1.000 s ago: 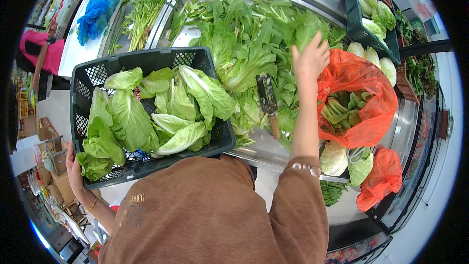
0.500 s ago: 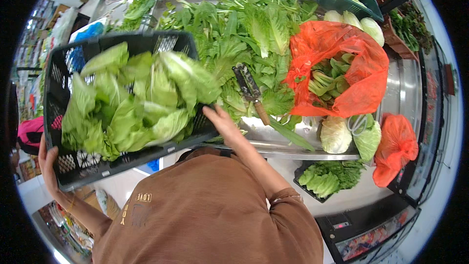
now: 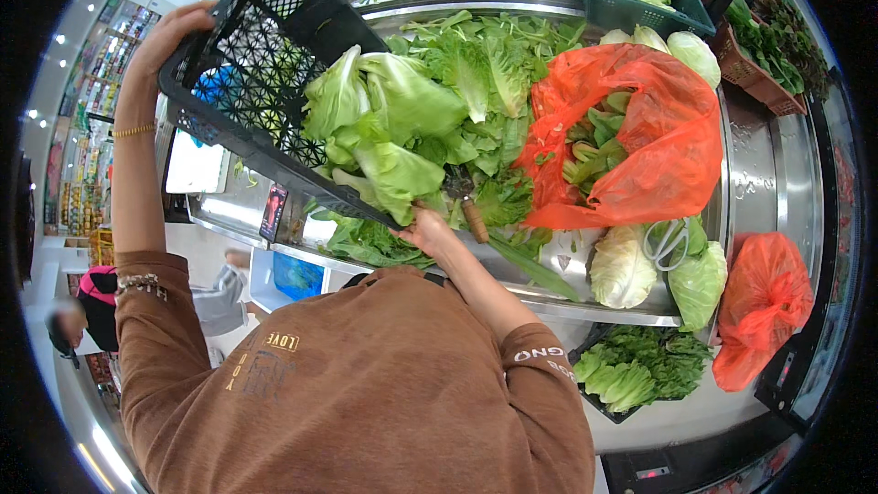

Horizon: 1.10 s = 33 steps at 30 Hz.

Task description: The person picks up lettuce from a pile, trims the stem end with a knife, peels away outer leaves, and places the trimmed lettuce into a black crate.

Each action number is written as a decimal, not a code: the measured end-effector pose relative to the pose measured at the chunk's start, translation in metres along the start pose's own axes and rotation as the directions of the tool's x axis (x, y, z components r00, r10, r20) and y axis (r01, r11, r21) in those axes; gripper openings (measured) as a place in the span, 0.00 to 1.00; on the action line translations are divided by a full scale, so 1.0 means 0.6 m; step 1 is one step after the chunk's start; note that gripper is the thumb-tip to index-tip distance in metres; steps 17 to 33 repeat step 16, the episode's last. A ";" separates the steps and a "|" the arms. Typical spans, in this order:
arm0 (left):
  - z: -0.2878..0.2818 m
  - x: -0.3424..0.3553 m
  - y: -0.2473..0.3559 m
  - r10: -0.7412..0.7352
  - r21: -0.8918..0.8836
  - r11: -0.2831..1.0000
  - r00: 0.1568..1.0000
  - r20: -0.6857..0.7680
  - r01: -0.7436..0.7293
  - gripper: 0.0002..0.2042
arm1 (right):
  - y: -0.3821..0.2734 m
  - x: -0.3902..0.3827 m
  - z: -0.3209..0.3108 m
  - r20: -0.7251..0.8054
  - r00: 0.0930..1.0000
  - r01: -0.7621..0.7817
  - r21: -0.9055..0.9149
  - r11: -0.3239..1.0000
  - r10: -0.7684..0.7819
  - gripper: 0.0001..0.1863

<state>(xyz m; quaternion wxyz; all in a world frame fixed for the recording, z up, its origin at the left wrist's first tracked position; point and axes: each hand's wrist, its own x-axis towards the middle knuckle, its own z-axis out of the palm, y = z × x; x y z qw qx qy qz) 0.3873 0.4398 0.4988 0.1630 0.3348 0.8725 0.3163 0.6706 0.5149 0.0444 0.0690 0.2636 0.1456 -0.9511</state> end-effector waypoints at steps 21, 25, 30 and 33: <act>0.267 0.063 0.391 0.114 0.461 0.876 0.989 0.091 -0.143 0.21 | -0.080 -0.066 -0.120 0.302 0.952 -0.097 0.177 0.980 0.039 0.12; 0.267 0.063 0.391 0.114 0.461 0.876 0.989 0.091 -0.143 0.21 | -0.080 -0.066 -0.120 0.302 0.952 -0.097 0.177 0.980 0.039 0.12; 0.267 0.063 0.391 0.114 0.461 0.876 0.989 0.091 -0.143 0.21 | -0.080 -0.066 -0.120 0.302 0.952 -0.097 0.177 0.980 0.039 0.12; 0.267 0.063 0.391 0.114 0.461 0.876 0.989 0.091 -0.143 0.21 | -0.080 -0.066 -0.120 0.302 0.952 -0.097 0.177 0.980 0.039 0.12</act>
